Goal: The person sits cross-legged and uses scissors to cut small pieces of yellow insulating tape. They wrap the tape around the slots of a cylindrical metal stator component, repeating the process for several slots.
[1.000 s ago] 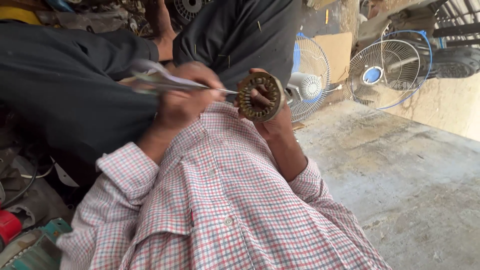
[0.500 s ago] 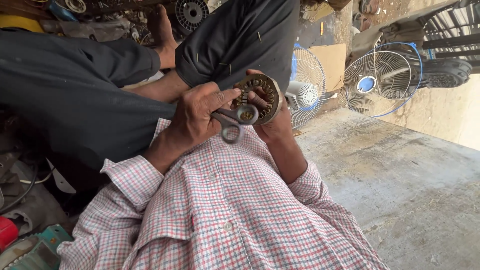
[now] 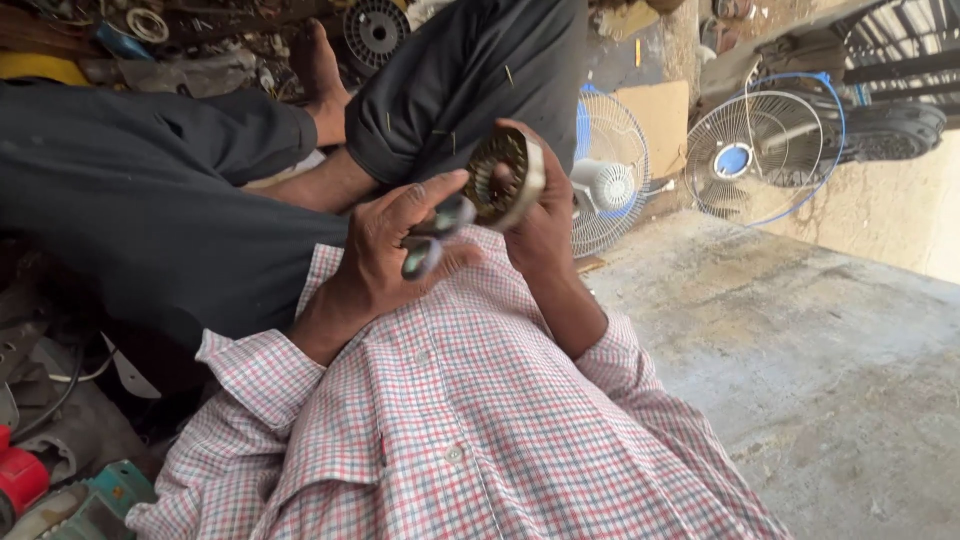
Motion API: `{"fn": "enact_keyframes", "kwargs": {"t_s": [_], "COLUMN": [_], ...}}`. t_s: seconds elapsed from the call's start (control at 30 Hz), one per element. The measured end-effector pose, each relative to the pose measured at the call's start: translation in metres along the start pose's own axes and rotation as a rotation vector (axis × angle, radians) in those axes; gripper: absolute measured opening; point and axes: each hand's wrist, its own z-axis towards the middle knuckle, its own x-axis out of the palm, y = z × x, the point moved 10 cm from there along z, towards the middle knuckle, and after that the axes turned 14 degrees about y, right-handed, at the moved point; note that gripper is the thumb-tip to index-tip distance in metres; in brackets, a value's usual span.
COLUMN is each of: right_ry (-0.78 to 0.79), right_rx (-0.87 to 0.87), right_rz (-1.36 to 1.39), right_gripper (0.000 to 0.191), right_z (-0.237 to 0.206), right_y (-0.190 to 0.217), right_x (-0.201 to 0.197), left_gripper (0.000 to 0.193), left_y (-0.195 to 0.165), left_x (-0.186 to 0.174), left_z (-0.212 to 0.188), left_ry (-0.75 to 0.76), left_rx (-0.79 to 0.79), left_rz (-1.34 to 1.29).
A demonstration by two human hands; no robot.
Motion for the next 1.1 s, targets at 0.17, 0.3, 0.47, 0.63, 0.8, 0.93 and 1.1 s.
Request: {"fn": "enact_keyframes", "kwargs": {"t_s": [0.17, 0.3, 0.47, 0.63, 0.8, 0.93, 1.1], "right_ry": [0.09, 0.161, 0.212, 0.203, 0.201, 0.257, 0.311], "right_rx": [-0.047, 0.116, 0.095, -0.181, -0.427, -0.46, -0.453], "right_rz": [-0.411, 0.042, -0.076, -0.411, -0.922, -1.087, -1.185], "right_gripper": [0.049, 0.043, 0.042, 0.023, 0.019, 0.019, 0.018], "right_z": [0.006, 0.004, 0.002, -0.003, -0.013, -0.011, -0.011], "right_y": [0.01, -0.003, 0.009, 0.04, 0.069, 0.075, 0.073], "right_x": [0.019, 0.022, 0.031, 0.043, 0.061, 0.068, 0.072], "left_gripper": [0.048, 0.047, 0.043, 0.038, 0.029, 0.026, 0.023], "left_y": [0.022, 0.035, 0.064, 0.051, 0.042, 0.047, 0.049], "left_x": [0.01, -0.005, -0.006, -0.009, -0.008, 0.002, 0.009], "left_z": [-0.004, -0.014, -0.031, -0.021, -0.018, -0.022, -0.024], "left_ry": [0.06, 0.008, -0.003, -0.006, 0.022, 0.05, 0.091], "left_rx": [-0.223, -0.133, -0.354, -0.292, -0.227, -0.259, -0.281], "left_rz": [0.085, -0.231, -0.772, -0.805, -0.74, -0.792, -0.767]}}
